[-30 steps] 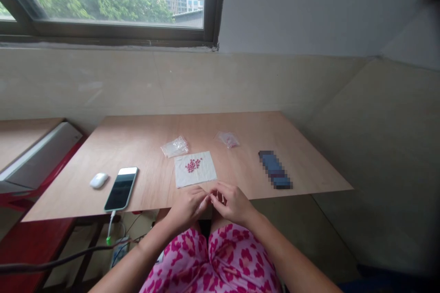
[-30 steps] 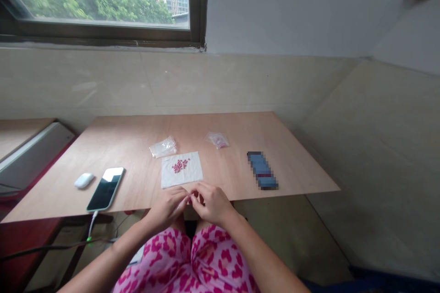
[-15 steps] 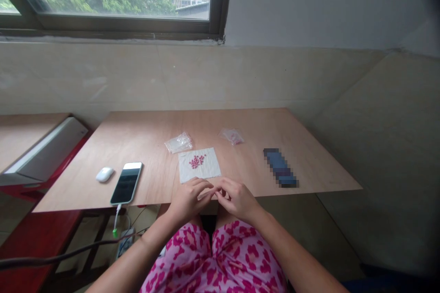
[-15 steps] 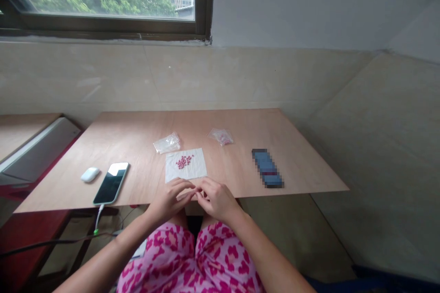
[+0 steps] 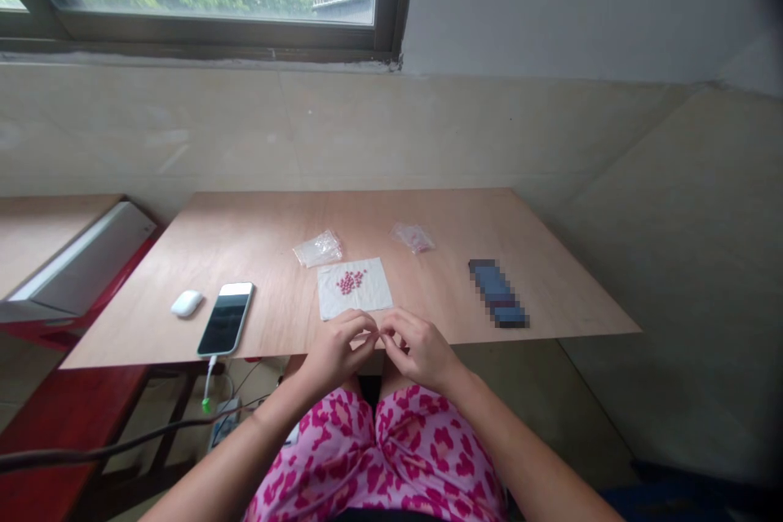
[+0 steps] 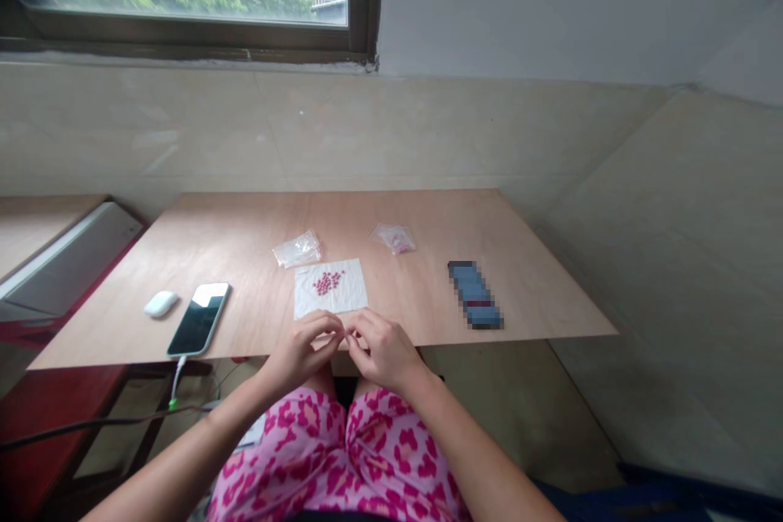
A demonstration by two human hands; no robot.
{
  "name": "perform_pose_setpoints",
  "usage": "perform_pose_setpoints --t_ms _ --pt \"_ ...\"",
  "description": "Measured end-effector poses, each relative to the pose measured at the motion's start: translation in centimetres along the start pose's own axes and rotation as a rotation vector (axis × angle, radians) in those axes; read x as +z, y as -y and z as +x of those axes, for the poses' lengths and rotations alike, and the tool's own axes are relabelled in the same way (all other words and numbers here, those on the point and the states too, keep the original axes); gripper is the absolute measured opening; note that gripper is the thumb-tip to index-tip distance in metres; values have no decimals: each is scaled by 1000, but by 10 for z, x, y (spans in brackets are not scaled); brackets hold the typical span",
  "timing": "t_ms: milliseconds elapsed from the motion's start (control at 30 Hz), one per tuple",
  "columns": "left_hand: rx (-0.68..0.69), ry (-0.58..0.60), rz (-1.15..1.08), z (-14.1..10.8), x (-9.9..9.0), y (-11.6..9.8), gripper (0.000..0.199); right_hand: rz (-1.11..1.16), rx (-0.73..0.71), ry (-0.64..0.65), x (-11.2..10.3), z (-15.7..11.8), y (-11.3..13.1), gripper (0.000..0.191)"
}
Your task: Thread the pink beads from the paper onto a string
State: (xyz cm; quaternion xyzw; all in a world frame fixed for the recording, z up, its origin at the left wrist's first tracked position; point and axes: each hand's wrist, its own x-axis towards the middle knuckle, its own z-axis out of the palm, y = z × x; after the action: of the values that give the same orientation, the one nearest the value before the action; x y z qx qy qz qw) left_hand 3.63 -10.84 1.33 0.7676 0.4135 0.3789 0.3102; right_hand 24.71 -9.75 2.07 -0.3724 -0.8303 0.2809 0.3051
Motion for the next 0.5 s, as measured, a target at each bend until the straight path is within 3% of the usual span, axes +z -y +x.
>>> perform_pose_setpoints --t_ms 500 --pt "-134 -11 -174 6 -14 0 20 -37 33 -59 0 4 4 15"
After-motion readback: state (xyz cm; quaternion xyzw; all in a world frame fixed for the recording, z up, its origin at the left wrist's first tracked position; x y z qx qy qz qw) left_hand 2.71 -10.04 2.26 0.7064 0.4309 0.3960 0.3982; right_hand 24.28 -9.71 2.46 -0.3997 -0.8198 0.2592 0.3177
